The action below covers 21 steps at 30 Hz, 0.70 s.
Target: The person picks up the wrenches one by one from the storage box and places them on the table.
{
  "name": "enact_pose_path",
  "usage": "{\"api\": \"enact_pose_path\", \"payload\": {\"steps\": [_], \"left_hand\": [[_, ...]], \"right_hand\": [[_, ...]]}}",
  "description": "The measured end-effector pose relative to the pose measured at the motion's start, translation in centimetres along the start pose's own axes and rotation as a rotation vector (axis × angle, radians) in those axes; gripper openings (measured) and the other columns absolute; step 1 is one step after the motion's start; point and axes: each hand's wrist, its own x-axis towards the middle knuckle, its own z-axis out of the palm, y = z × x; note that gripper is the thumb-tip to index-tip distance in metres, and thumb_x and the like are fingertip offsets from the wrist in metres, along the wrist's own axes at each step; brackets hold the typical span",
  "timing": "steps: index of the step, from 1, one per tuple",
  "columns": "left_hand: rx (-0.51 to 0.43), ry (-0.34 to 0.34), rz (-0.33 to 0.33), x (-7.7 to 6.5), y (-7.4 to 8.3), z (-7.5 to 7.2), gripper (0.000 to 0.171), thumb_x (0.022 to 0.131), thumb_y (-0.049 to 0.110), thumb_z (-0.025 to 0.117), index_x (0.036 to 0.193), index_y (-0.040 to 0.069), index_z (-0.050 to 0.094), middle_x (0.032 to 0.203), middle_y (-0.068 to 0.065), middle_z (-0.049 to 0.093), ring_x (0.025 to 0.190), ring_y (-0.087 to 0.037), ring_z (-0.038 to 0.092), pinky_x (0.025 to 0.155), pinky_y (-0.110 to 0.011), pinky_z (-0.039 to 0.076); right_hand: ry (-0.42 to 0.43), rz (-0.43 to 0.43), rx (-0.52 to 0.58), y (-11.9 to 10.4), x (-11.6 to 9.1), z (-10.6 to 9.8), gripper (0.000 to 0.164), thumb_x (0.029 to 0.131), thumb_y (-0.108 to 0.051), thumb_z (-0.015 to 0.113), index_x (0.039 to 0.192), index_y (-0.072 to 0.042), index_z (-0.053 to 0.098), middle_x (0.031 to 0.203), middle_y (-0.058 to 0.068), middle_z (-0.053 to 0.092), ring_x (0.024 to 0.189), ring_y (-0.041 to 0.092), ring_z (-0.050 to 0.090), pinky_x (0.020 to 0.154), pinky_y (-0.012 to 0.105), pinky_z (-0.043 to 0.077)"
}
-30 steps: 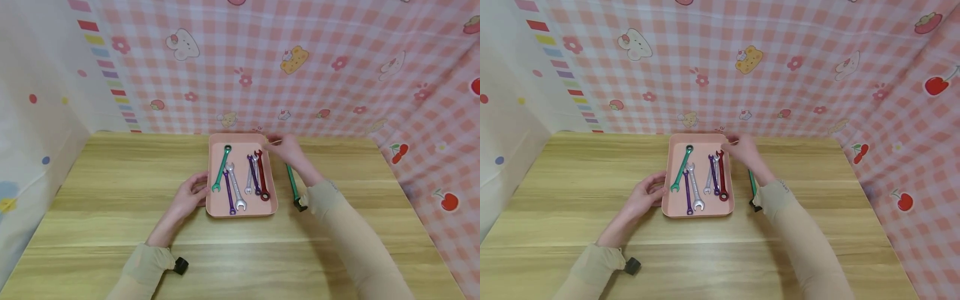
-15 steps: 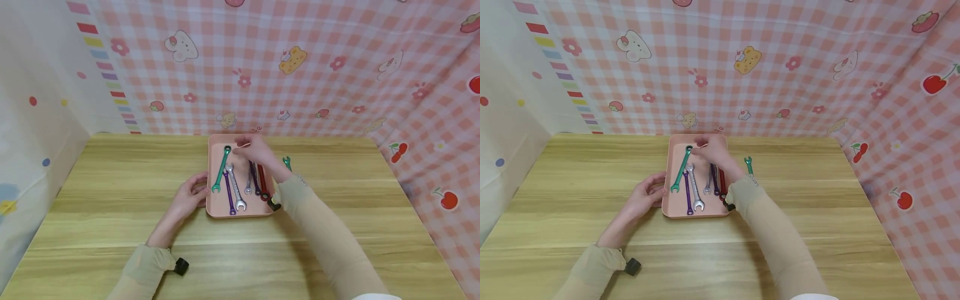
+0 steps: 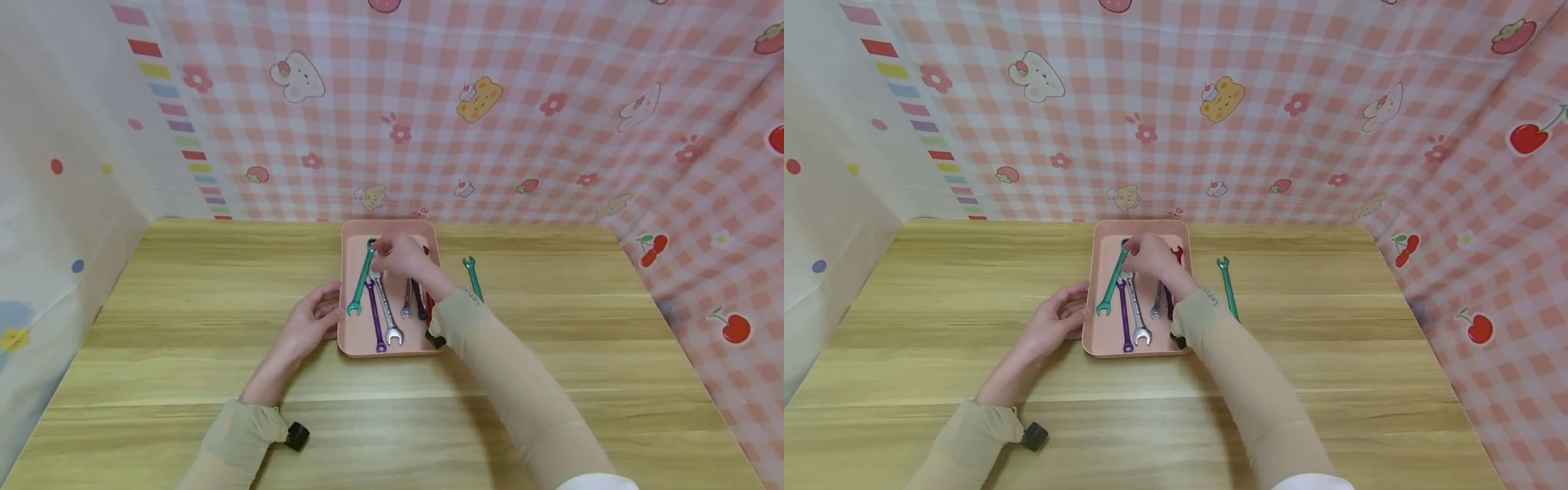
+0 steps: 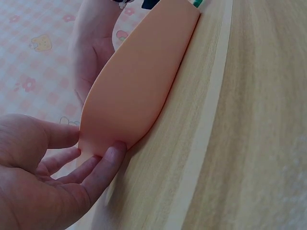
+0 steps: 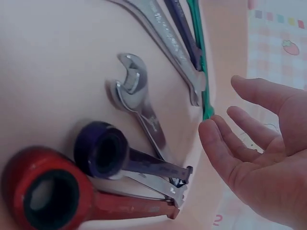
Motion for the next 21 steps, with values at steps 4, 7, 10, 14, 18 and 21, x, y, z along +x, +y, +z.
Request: {"api": "enact_pose_path", "payload": {"steps": [4,7,10,14,18,21], "left_hand": [[-0.001,0.001,0.0,0.1,-0.2,0.0,0.06,0.106,-0.001,0.052,0.163,0.006,0.034,0.164,-0.025,0.042,0.146,-0.044,0.05,0.099,-0.039,0.065],[-0.002,-0.002,-0.001,0.1,-0.2,0.1,0.06,0.106,-0.001,0.052,0.163,0.006,0.034,0.164,-0.025,0.042,0.146,-0.044,0.05,0.099,-0.039,0.064],[-0.001,0.0,0.0,0.1,-0.2,0.1,0.06,0.106,-0.001,0.052,0.163,0.005,0.034,0.163,-0.025,0.042,0.146,-0.044,0.05,0.099,-0.039,0.065],[-0.002,0.0,0.002,0.1,-0.2,0.0,0.06,0.106,-0.001,0.051,0.163,0.005,0.033,0.163,-0.026,0.042,0.146,-0.045,0.05,0.099,-0.039,0.065],[0.002,0.0,0.002,0.1,-0.2,0.0,0.06,0.106,-0.001,0.052,0.163,0.005,0.033,0.164,-0.026,0.041,0.146,-0.045,0.05,0.1,-0.04,0.064],[0.008,0.005,0.003,0.1,-0.1,-0.1,0.06,0.106,0.0,0.052,0.163,0.006,0.034,0.164,-0.025,0.041,0.147,-0.044,0.05,0.101,-0.04,0.064]], "right_hand": [[-0.02,0.02,-0.032,0.2,0.2,0.6,0.042,0.094,-0.01,0.076,0.135,-0.007,0.068,0.131,0.013,0.07,0.118,0.027,0.065,0.109,0.041,0.056],[-0.032,0.025,-0.061,0.3,0.2,0.9,0.043,0.094,-0.008,0.076,0.136,-0.007,0.068,0.133,0.013,0.07,0.119,0.027,0.064,0.11,0.041,0.056],[-0.034,0.021,-0.069,0.4,0.2,1.0,0.044,0.093,-0.007,0.076,0.136,-0.006,0.068,0.132,0.014,0.07,0.118,0.027,0.064,0.109,0.041,0.056],[-0.048,0.022,-0.084,0.4,0.2,1.1,0.047,0.091,-0.006,0.078,0.137,-0.006,0.067,0.132,0.013,0.07,0.116,0.026,0.063,0.107,0.041,0.056],[-0.07,0.011,-0.105,0.3,0.2,1.2,0.05,0.09,-0.008,0.08,0.138,-0.006,0.066,0.131,0.013,0.07,0.115,0.026,0.063,0.107,0.04,0.057],[-0.081,0.002,-0.119,0.2,0.1,1.2,0.053,0.09,-0.01,0.082,0.139,-0.005,0.065,0.131,0.013,0.069,0.114,0.025,0.062,0.108,0.04,0.056]]}}
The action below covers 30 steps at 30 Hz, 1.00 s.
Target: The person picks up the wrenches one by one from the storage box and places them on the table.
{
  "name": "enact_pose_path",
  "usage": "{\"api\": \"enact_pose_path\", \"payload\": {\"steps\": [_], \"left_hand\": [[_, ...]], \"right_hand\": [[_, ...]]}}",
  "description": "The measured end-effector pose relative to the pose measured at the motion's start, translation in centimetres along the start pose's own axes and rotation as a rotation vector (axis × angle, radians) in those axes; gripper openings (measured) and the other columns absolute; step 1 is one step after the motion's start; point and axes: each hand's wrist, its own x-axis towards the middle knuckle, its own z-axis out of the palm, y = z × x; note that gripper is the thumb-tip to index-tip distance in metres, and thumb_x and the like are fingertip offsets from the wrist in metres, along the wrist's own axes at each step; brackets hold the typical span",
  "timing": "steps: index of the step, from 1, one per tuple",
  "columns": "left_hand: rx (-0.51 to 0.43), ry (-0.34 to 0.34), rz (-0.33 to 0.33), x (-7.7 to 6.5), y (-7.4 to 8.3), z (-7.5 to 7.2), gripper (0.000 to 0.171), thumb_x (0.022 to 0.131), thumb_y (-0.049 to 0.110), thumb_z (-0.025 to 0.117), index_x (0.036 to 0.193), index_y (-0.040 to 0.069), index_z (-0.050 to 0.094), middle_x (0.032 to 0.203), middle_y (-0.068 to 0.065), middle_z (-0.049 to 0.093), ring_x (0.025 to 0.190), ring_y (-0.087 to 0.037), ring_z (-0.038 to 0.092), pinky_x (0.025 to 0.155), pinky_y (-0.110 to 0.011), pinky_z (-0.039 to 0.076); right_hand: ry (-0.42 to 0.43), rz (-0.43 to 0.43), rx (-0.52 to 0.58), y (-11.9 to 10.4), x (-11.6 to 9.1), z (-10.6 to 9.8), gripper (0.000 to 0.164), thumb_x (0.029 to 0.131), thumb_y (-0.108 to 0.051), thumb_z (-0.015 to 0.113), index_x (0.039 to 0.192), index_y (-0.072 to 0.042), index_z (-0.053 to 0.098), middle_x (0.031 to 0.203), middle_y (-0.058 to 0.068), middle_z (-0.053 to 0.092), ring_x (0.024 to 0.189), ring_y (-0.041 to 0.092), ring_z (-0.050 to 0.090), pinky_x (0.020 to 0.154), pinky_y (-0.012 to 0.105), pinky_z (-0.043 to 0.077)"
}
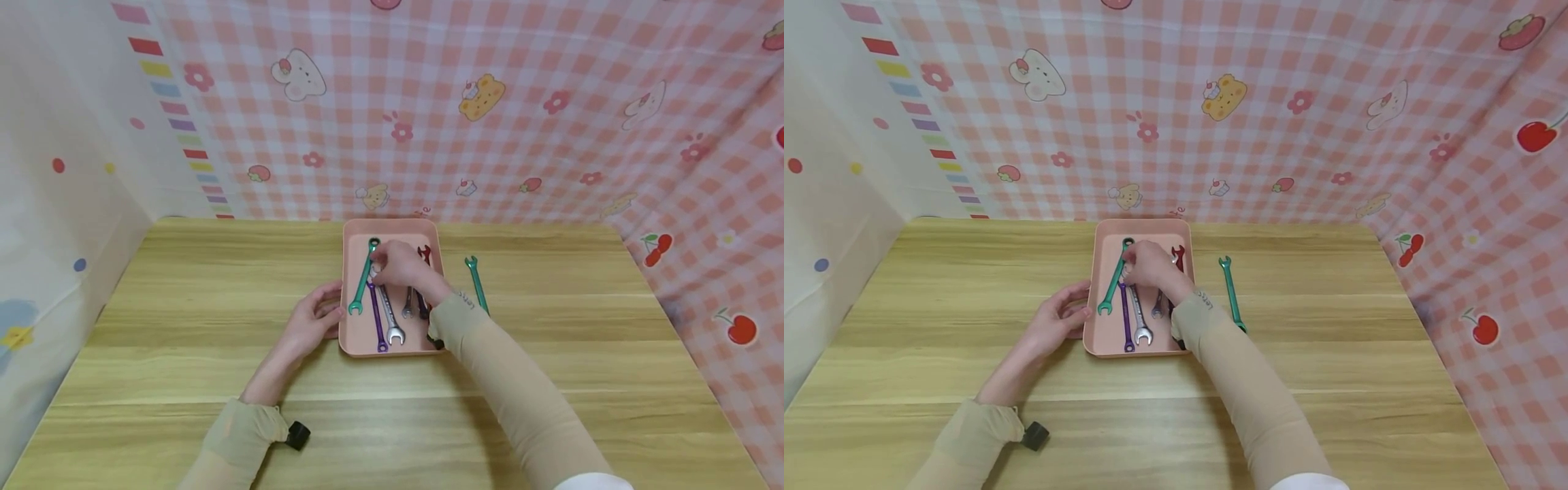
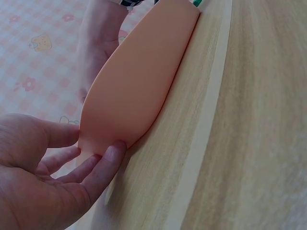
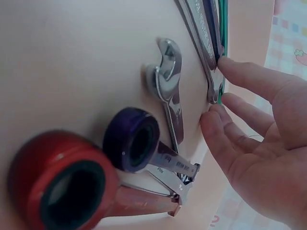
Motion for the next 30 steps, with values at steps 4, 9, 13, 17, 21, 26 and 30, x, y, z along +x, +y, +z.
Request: {"api": "enact_pose_path", "payload": {"steps": [4,9,13,17,21,26,30], "left_hand": [[0.001,0.003,-0.004,0.0,0.0,-0.1,0.06,0.106,0.0,0.053,0.163,0.006,0.034,0.164,-0.025,0.042,0.146,-0.044,0.05,0.1,-0.04,0.064],[-0.003,0.002,-0.005,-0.1,0.1,0.0,0.06,0.106,0.0,0.053,0.163,0.007,0.035,0.163,-0.025,0.043,0.146,-0.044,0.05,0.099,-0.04,0.065],[0.004,0.002,-0.006,-0.2,0.2,0.0,0.06,0.106,0.0,0.053,0.163,0.008,0.035,0.163,-0.024,0.043,0.146,-0.044,0.051,0.099,-0.04,0.064],[0.01,0.005,-0.008,-0.2,0.2,0.0,0.06,0.106,0.001,0.053,0.163,0.008,0.035,0.163,-0.024,0.043,0.146,-0.043,0.051,0.1,-0.041,0.064],[0.013,0.008,-0.012,-0.1,0.1,0.0,0.06,0.106,0.001,0.053,0.163,0.009,0.035,0.164,-0.023,0.043,0.146,-0.043,0.051,0.099,-0.04,0.065],[0.014,0.008,-0.016,-0.1,0.1,0.1,0.061,0.106,0.001,0.053,0.163,0.01,0.035,0.163,-0.022,0.043,0.145,-0.042,0.052,0.098,-0.038,0.065],[0.01,0.008,-0.012,-0.1,0.2,0.1,0.06,0.106,0.0,0.053,0.163,0.009,0.035,0.164,-0.023,0.043,0.146,-0.043,0.051,0.098,-0.039,0.065]], "right_hand": [[-0.013,0.003,-0.039,-0.3,-0.1,0.0,0.058,0.088,-0.009,0.083,0.142,-0.006,0.064,0.13,0.012,0.067,0.113,0.024,0.062,0.106,0.039,0.057],[0.009,0.047,-0.074,-0.7,-0.2,0.2,0.055,0.088,-0.008,0.083,0.14,-0.006,0.065,0.127,0.011,0.07,0.107,0.021,0.064,0.094,0.032,0.059],[0.047,0.123,-0.074,-1.1,-0.6,0.4,0.035,0.09,-0.008,0.08,0.123,-0.004,0.071,0.116,0.01,0.073,0.093,0.019,0.066,0.073,0.023,0.056],[0.077,0.164,-0.064,-1.4,-0.7,0.5,0.022,0.091,-0.007,0.078,0.111,-0.004,0.071,0.105,0.01,0.073,0.083,0.018,0.066,0.061,0.019,0.051],[0.108,0.158,-0.055,-1.3,-0.7,0.7,0.027,0.09,-0.006,0.078,0.116,-0.002,0.071,0.108,0.012,0.074,0.086,0.019,0.069,0.063,0.02,0.054],[0.13,0.157,-0.036,-1.1,-0.5,1.0,0.038,0.089,-0.008,0.08,0.125,-0.002,0.069,0.117,0.013,0.073,0.094,0.021,0.069,0.067,0.022,0.057],[0.14,0.149,-0.02,-0.9,-0.3,1.2,0.038,0.087,-0.009,0.082,0.123,-0.004,0.07,0.117,0.012,0.074,0.098,0.023,0.069,0.074,0.027,0.06]]}}
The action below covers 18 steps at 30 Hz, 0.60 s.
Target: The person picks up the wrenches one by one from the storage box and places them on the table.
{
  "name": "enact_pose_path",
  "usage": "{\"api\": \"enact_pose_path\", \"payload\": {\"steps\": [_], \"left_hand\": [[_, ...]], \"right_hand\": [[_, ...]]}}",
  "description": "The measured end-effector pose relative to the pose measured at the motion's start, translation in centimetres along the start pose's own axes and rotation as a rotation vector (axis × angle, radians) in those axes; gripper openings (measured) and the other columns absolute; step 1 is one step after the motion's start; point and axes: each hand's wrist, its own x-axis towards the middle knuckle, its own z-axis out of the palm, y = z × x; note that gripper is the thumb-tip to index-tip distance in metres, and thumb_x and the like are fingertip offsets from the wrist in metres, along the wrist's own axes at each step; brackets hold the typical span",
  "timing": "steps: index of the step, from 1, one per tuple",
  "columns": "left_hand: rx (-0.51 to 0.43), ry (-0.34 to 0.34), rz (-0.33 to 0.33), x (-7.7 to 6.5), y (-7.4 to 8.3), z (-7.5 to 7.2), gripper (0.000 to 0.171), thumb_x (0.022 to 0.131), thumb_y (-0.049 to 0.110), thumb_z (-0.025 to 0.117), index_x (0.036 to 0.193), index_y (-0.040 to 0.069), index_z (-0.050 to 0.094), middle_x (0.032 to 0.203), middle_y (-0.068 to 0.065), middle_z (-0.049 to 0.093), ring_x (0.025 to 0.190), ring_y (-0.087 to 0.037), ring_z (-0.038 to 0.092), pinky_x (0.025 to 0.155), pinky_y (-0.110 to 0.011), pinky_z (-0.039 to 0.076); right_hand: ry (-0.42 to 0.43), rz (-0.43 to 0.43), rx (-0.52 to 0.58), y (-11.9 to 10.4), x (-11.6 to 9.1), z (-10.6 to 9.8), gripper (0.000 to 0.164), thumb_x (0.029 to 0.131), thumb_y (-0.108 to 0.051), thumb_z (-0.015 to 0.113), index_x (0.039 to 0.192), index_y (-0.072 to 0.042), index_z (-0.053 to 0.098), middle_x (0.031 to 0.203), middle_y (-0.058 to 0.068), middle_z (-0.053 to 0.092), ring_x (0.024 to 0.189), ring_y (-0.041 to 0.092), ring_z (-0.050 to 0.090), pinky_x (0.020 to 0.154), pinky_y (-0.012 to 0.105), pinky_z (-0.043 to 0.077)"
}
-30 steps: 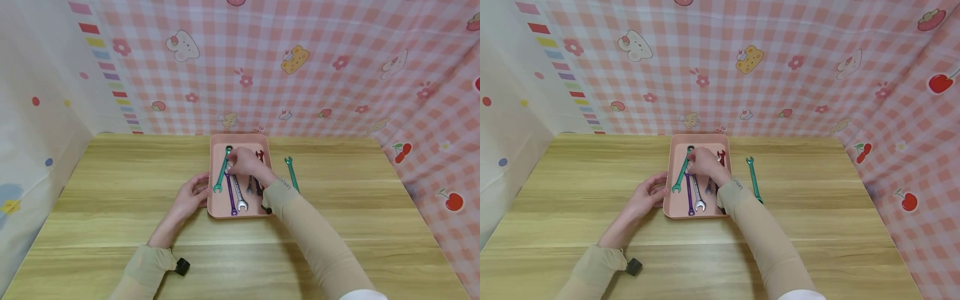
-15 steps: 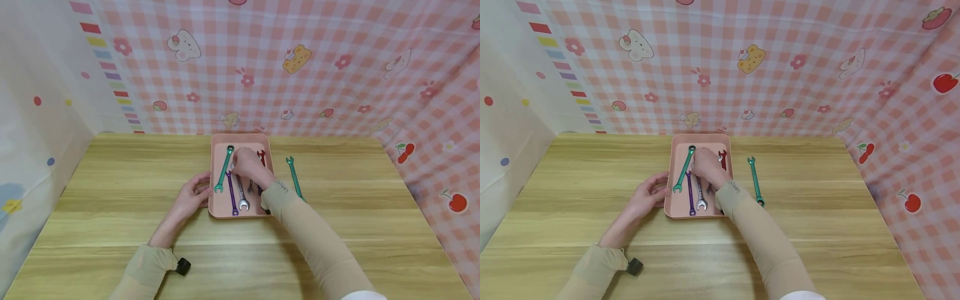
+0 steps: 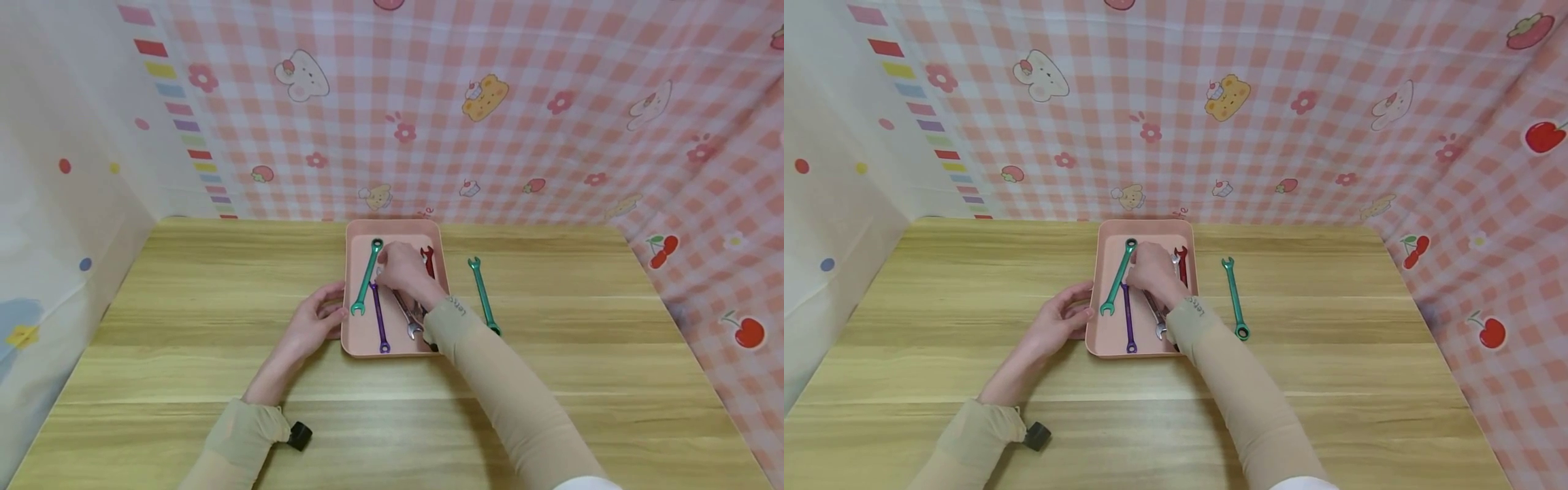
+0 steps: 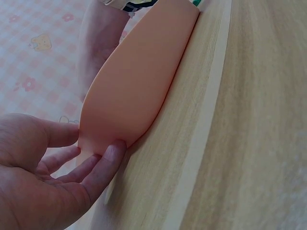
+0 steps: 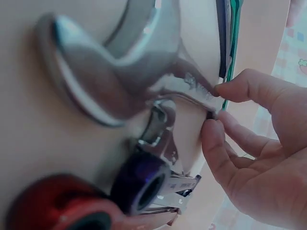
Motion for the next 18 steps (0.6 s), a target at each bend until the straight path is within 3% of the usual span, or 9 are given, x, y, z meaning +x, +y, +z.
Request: {"api": "enact_pose_path", "payload": {"steps": [6,12,18], "left_hand": [[-0.005,-0.004,-0.008,0.0,0.0,0.0,0.06,0.106,0.0,0.052,0.163,0.008,0.035,0.164,-0.023,0.042,0.145,-0.043,0.051,0.097,-0.039,0.065],[-0.002,-0.005,0.0,0.0,0.0,-0.1,0.059,0.107,0.001,0.052,0.163,0.008,0.035,0.163,-0.024,0.043,0.145,-0.044,0.052,0.096,-0.039,0.065],[0.003,0.003,-0.014,0.2,-0.2,0.0,0.06,0.106,0.001,0.053,0.163,0.01,0.036,0.163,-0.022,0.044,0.144,-0.042,0.053,0.096,-0.037,0.066]], "right_hand": [[0.015,-0.028,-0.009,0.5,0.4,0.1,0.038,0.085,-0.014,0.084,0.119,-0.005,0.072,0.119,0.011,0.075,0.104,0.025,0.066,0.093,0.035,0.06],[0.008,-0.057,0.045,1.0,1.0,0.3,0.034,0.084,-0.012,0.083,0.116,-0.006,0.074,0.111,0.01,0.073,0.095,0.022,0.062,0.078,0.028,0.053],[0.001,-0.085,0.128,1.7,1.4,0.2,0.031,0.086,-0.006,0.077,0.117,-0.007,0.076,0.117,0.012,0.074,0.094,0.019,0.06,0.072,0.021,0.048]]}}
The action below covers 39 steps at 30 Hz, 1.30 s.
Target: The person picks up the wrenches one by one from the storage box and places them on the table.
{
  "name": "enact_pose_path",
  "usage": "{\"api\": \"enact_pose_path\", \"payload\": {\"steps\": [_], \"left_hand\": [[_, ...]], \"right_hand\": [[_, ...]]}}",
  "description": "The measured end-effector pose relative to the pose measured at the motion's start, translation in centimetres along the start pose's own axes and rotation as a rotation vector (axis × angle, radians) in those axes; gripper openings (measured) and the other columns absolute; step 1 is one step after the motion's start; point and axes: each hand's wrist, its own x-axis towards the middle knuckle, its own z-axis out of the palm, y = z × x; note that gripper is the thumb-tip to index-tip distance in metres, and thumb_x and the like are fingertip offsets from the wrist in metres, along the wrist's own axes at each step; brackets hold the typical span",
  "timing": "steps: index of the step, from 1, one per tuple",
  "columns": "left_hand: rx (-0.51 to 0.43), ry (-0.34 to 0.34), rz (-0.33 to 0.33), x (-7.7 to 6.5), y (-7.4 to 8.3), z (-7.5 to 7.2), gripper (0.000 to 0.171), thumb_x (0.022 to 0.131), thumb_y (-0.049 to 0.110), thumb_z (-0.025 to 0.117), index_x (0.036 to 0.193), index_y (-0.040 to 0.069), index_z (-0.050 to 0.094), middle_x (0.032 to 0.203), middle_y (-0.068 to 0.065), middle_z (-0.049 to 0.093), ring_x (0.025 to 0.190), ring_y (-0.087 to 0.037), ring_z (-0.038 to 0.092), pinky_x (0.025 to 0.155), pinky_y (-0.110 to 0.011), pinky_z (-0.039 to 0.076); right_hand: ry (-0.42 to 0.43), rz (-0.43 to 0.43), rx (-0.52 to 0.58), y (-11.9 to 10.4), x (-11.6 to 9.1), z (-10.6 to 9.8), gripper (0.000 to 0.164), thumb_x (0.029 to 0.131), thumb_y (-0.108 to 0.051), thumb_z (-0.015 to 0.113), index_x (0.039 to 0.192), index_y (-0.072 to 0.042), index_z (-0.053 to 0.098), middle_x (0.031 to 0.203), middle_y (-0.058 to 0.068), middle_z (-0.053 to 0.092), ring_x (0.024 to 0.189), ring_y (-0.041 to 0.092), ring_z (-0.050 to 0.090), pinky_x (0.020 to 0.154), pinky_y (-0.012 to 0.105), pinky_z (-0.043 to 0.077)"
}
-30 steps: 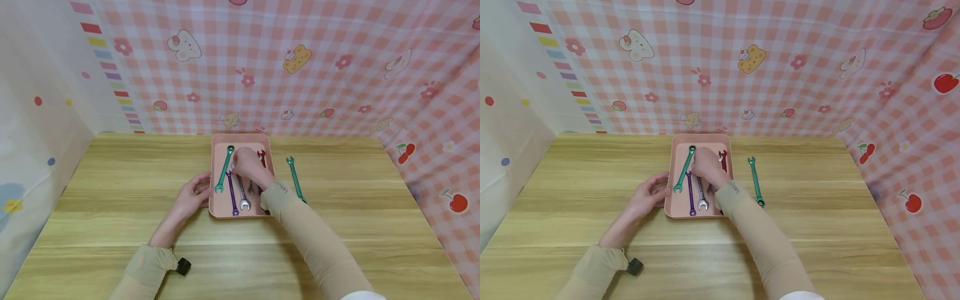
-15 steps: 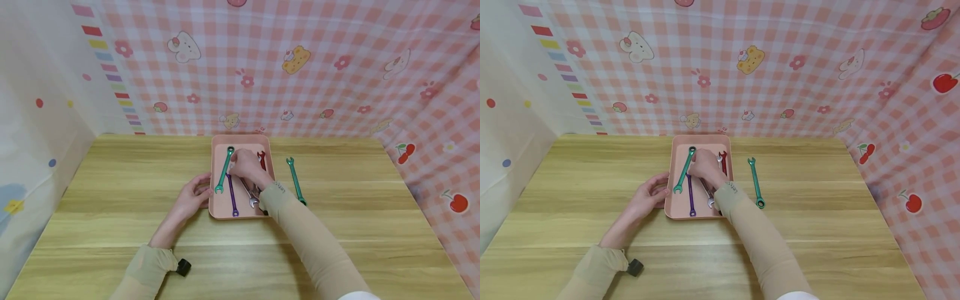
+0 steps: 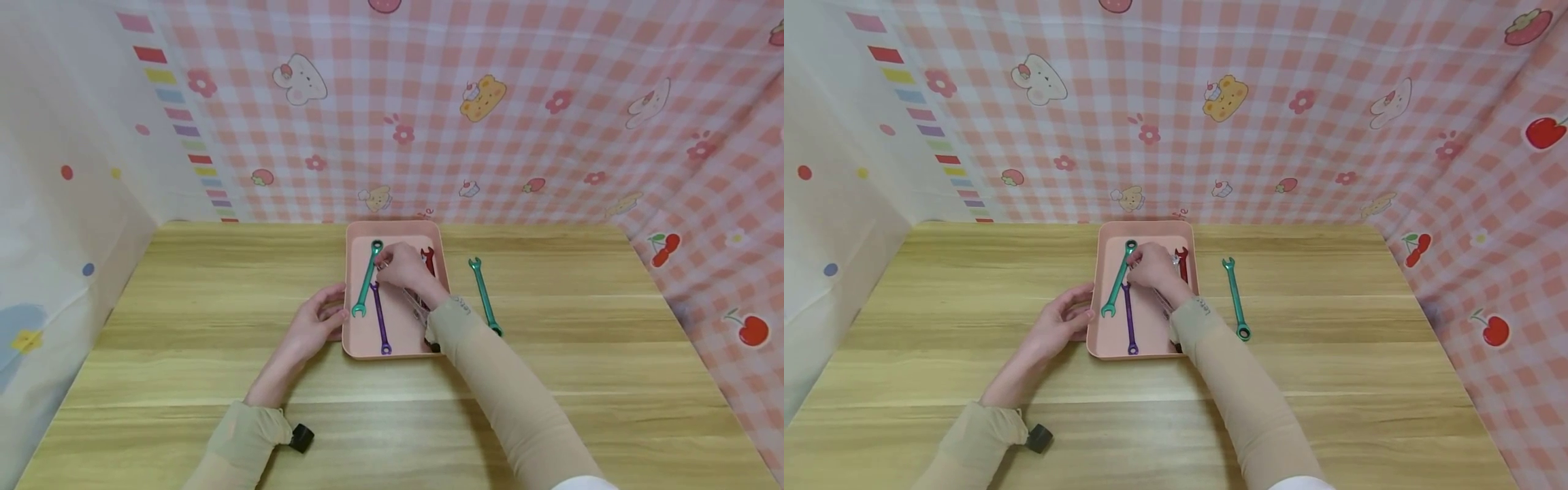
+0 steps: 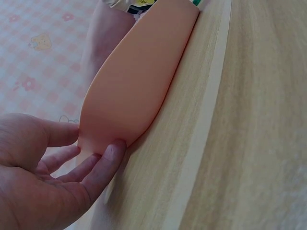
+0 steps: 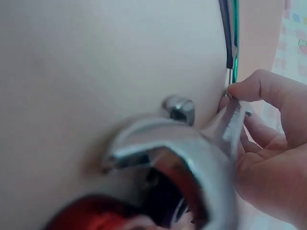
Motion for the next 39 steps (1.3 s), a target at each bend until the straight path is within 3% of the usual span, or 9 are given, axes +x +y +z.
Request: {"api": "enact_pose_path", "payload": {"steps": [6,13,17,23,29,31,37,39], "left_hand": [[-0.001,0.007,0.006,0.0,-0.1,0.1,0.06,0.106,0.001,0.053,0.163,0.009,0.036,0.163,-0.022,0.044,0.144,-0.042,0.053,0.096,-0.038,0.066],[0.0,0.01,0.009,0.0,0.0,0.0,0.06,0.106,0.001,0.052,0.163,0.009,0.035,0.164,-0.023,0.043,0.145,-0.043,0.052,0.096,-0.038,0.066],[0.001,0.01,0.003,0.0,0.0,-0.1,0.06,0.106,0.001,0.053,0.163,0.011,0.036,0.164,-0.021,0.043,0.145,-0.041,0.053,0.097,-0.039,0.065],[0.003,0.008,0.009,0.1,0.1,-0.1,0.061,0.106,0.001,0.053,0.163,0.011,0.035,0.164,-0.021,0.043,0.145,-0.042,0.052,0.095,-0.038,0.066],[0.006,0.005,0.015,0.1,0.1,-0.1,0.06,0.107,0.001,0.052,0.163,0.01,0.035,0.164,-0.022,0.043,0.145,-0.043,0.052,0.095,-0.038,0.066],[0.006,0.007,0.011,0.0,0.1,0.0,0.06,0.107,0.001,0.052,0.163,0.01,0.035,0.164,-0.022,0.043,0.145,-0.042,0.052,0.095,-0.037,0.066],[0.009,0.007,0.003,-0.1,0.2,0.0,0.06,0.106,0.001,0.052,0.163,0.011,0.035,0.164,-0.022,0.044,0.144,-0.042,0.053,0.097,-0.038,0.065],[0.01,0.004,0.003,-0.2,0.2,0.0,0.06,0.106,0.001,0.052,0.163,0.01,0.035,0.163,-0.022,0.044,0.144,-0.042,0.053,0.097,-0.039,0.065]], "right_hand": [[-0.01,-0.034,0.078,0.5,0.0,-0.8,0.028,0.089,-0.008,0.073,0.116,-0.006,0.078,0.117,0.013,0.075,0.093,0.018,0.059,0.072,0.019,0.047],[-0.069,0.028,0.194,1.1,0.3,-1.6,0.039,0.088,-0.008,0.079,0.126,-0.008,0.075,0.125,0.013,0.076,0.093,0.015,0.064,0.074,0.017,0.052],[-0.099,0.04,0.277,1.3,0.4,-1.9,0.041,0.092,-0.005,0.075,0.132,-0.006,0.071,0.122,0.017,0.078,0.088,0.013,0.069,0.075,0.018,0.054],[-0.057,0.036,0.378,0.6,0.2,-2.7,0.041,0.095,-0.002,0.072,0.136,-0.007,0.068,0.119,0.017,0.079,0.091,0.018,0.075,0.075,0.019,0.056],[0.027,-0.016,0.503,-0.2,0.1,-3.7,0.039,0.098,0.001,0.068,0.136,-0.001,0.067,0.124,0.022,0.077,0.111,0.035,0.077,0.092,0.025,0.064],[0.022,-0.011,0.563,-0.5,-0.1,-4.4,0.04,0.099,0.001,0.067,0.139,0.0,0.064,0.13,0.023,0.074,0.108,0.032,0.078,0.095,0.027,0.064],[-0.019,-0.012,0.699,-0.4,-0.7,-7.4,0.048,0.103,0.001,0.06,0.15,0.003,0.05,0.145,0.028,0.062,0.087,0.003,0.072,0.087,0.019,0.062],[-0.022,-0.013,0.73,0.0,-1.0,-8.5,0.05,0.103,0.002,0.058,0.152,0.004,0.048,0.145,0.028,0.062,0.084,0.0,0.072,0.086,0.018,0.062]]}}
